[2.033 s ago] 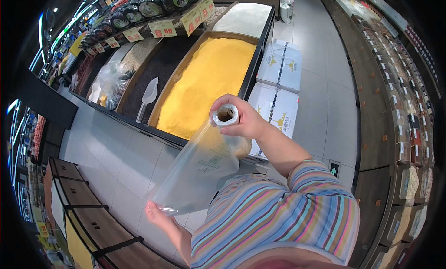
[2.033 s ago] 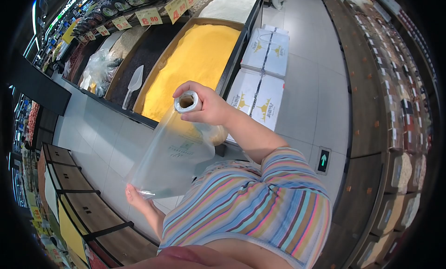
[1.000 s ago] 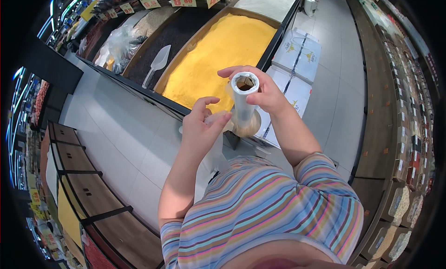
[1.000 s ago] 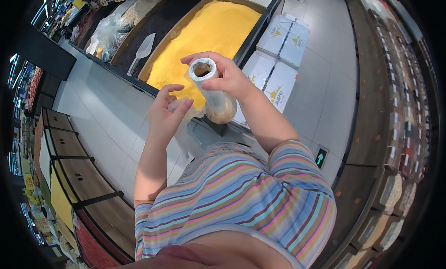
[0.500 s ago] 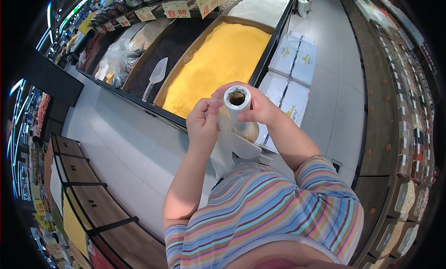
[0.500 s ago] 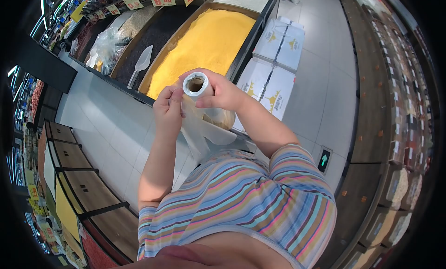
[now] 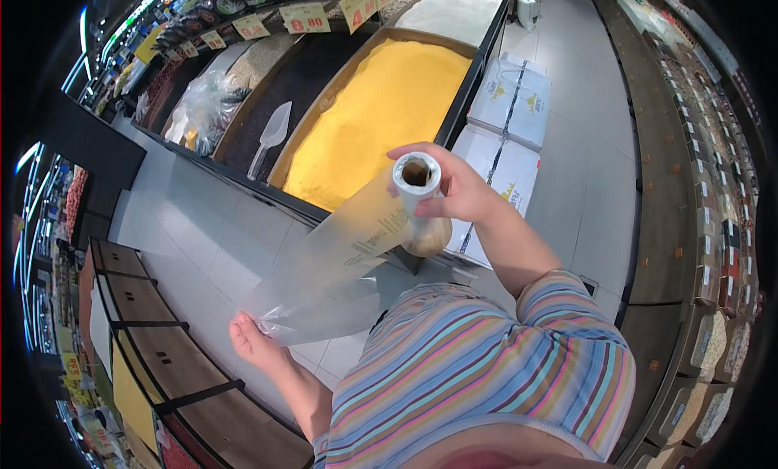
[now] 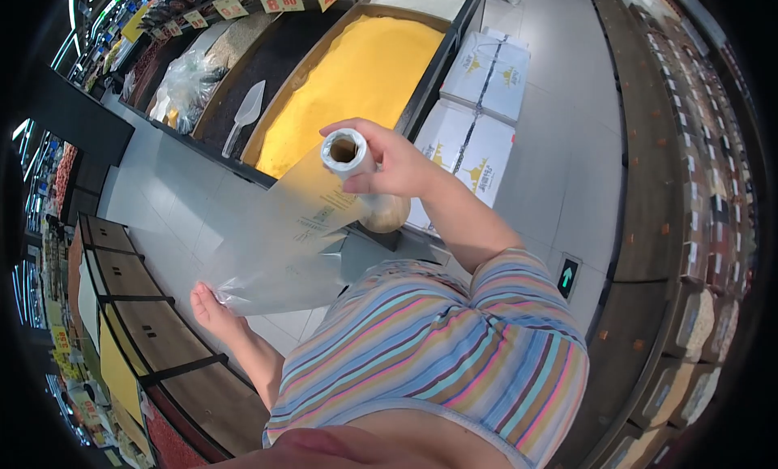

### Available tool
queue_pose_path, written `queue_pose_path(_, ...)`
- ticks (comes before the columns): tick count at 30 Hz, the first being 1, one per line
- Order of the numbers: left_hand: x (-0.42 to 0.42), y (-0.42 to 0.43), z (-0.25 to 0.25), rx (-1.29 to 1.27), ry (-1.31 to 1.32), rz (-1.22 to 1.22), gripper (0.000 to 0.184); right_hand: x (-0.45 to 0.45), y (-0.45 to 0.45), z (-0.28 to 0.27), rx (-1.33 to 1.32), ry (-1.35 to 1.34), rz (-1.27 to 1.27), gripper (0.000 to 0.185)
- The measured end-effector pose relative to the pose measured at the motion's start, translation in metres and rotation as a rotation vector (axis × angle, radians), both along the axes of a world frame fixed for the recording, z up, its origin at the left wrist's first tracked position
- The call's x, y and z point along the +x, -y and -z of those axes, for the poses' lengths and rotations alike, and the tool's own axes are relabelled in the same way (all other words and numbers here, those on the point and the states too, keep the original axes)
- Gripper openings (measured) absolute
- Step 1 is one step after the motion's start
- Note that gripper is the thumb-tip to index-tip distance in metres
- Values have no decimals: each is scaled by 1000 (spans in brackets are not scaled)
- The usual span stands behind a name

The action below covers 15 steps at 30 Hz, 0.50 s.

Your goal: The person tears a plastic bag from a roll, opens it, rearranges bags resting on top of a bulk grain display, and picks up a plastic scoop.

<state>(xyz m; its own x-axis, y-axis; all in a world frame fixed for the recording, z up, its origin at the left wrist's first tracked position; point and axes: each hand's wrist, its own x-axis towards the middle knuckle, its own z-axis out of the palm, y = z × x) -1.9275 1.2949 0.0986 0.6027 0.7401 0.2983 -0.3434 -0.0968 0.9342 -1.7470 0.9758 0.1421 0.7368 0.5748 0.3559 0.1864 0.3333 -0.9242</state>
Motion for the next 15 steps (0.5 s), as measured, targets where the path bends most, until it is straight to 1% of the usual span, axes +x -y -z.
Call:
queue_pose_path(2,-21,-19,11,14,-18,-64,17,1,0,-2,26,16,-25,69)
queue_pose_path(5,-42,-27,13,-31,-35,-191,16,6,0,-2,74,70,-17,67)
queue_pose_path(8,-54,-28,8,-72,-30,-156,14,9,-3,-6,87,99,-41,66)
queue_pose_path(11,-62,-37,17,-71,-9,-148,13,12,-5,-7,82,121,-53,66)
queue_pose_path(15,-62,-34,14,-80,-26,-223,15,12,-4,-9,78,129,-52,63)
